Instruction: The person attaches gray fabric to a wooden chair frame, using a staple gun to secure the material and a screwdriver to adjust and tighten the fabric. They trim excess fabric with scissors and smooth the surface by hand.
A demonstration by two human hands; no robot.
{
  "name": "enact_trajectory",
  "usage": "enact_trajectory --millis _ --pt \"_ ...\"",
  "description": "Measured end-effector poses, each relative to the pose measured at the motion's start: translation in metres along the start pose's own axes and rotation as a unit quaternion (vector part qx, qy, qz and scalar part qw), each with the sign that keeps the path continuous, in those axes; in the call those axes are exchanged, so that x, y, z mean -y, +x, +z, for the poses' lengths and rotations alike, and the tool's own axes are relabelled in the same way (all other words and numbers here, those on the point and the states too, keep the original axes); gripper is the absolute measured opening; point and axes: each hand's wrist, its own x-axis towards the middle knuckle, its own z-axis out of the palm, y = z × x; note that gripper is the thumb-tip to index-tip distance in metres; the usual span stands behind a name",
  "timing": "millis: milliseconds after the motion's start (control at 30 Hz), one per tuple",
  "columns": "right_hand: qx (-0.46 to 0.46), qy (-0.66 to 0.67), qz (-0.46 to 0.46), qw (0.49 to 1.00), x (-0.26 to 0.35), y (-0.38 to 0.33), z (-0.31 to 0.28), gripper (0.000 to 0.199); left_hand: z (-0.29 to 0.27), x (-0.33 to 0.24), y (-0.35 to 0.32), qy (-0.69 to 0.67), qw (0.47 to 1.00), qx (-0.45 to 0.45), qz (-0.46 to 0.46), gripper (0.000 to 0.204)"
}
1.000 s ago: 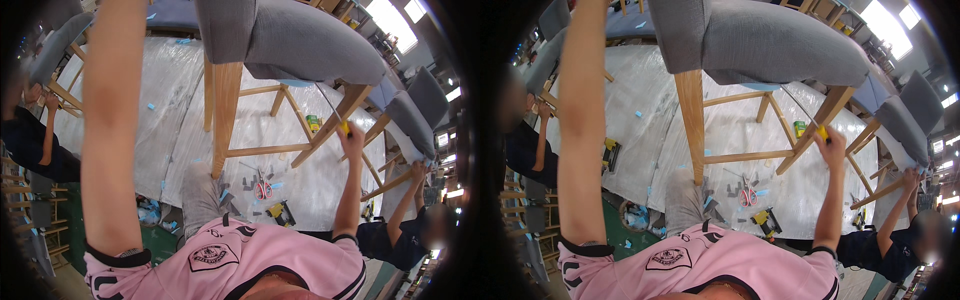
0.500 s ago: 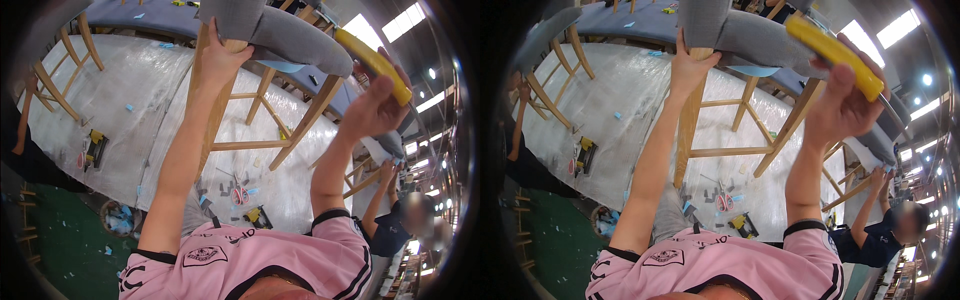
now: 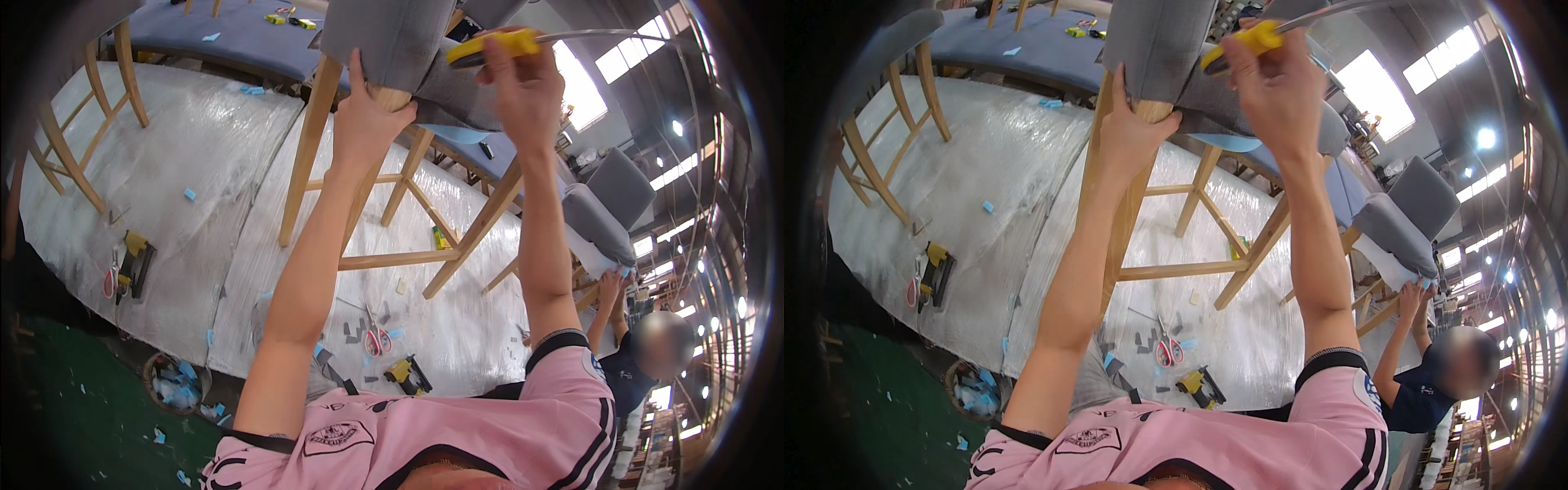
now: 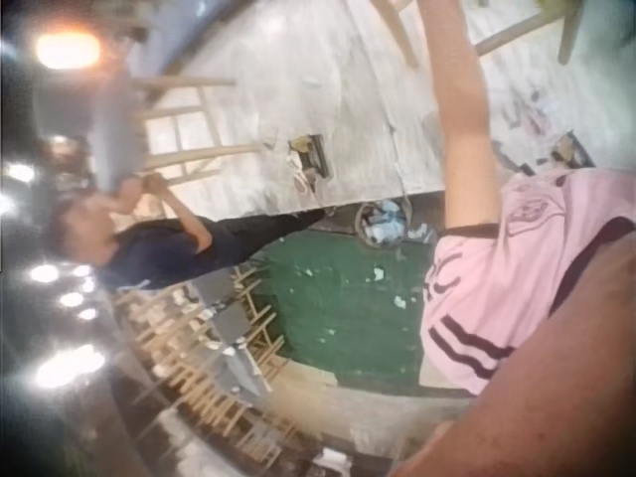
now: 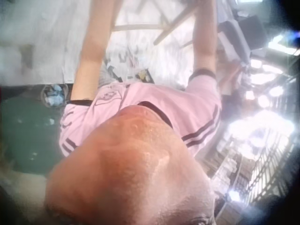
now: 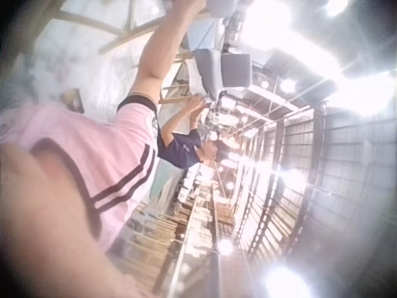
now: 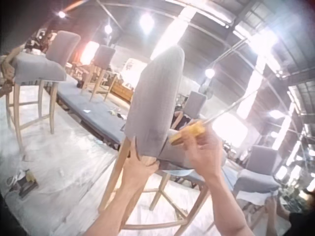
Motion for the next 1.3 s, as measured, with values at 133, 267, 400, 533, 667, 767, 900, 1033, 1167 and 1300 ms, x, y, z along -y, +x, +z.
enact_trajectory --millis 133,267,400,533,667,767,900,1033,1167,1300 --pt "-0.073 0.089 -0.138 0.984 0.013 0.011 -0.009 0.03 -0.005 -0.012 -0.009 -0.014 0.996 0.05 -0.067 0.117" --pt "0.058 0.024 -0.004 0.998 0.021 0.017 0.0 0.031 -0.005 -0.01 -0.003 -0.023 0.998 0.024 -0.049 0.117" --pt "-0.063 0.023 -0.126 0.99 -0.006 -0.003 0.003 0.023 -0.001 -0.01 -0.012 -0.04 0.996 0.044 -0.063 0.116" --pt "-0.019 0.123 -0.062 0.99 -0.008 -0.023 0.004 0.021 -0.002 -0.009 -0.014 -0.006 1.0 0.006 -0.024 0.115" --pt "-0.094 0.014 -0.202 0.975 -0.031 -0.042 0.013 0.026 0.0 -0.01 -0.016 -0.001 0.999 0.017 -0.032 0.116" --pt "-0.076 0.057 -0.171 0.981 -0.035 -0.061 0.034 0.034 0.001 -0.003 -0.01 -0.009 1.0 0.001 -0.011 0.118" --pt "-0.151 0.163 -0.103 0.97 -0.038 -0.065 0.045 0.036 0.003 -0.005 -0.016 -0.026 1.0 0.012 -0.01 0.119" --pt "-0.162 0.206 -0.128 0.957 -0.015 -0.072 0.036 0.034 -0.006 -0.01 -0.022 -0.032 0.999 0.019 -0.011 0.119" --pt "-0.152 0.018 -0.147 0.977 -0.045 -0.097 0.033 0.036 0.006 -0.013 -0.039 -0.003 1.0 0.007 0.014 0.118" --pt "-0.196 0.22 -0.151 0.944 -0.012 -0.098 0.029 0.036 -0.007 -0.019 -0.029 -0.048 0.997 0.036 -0.042 0.116"
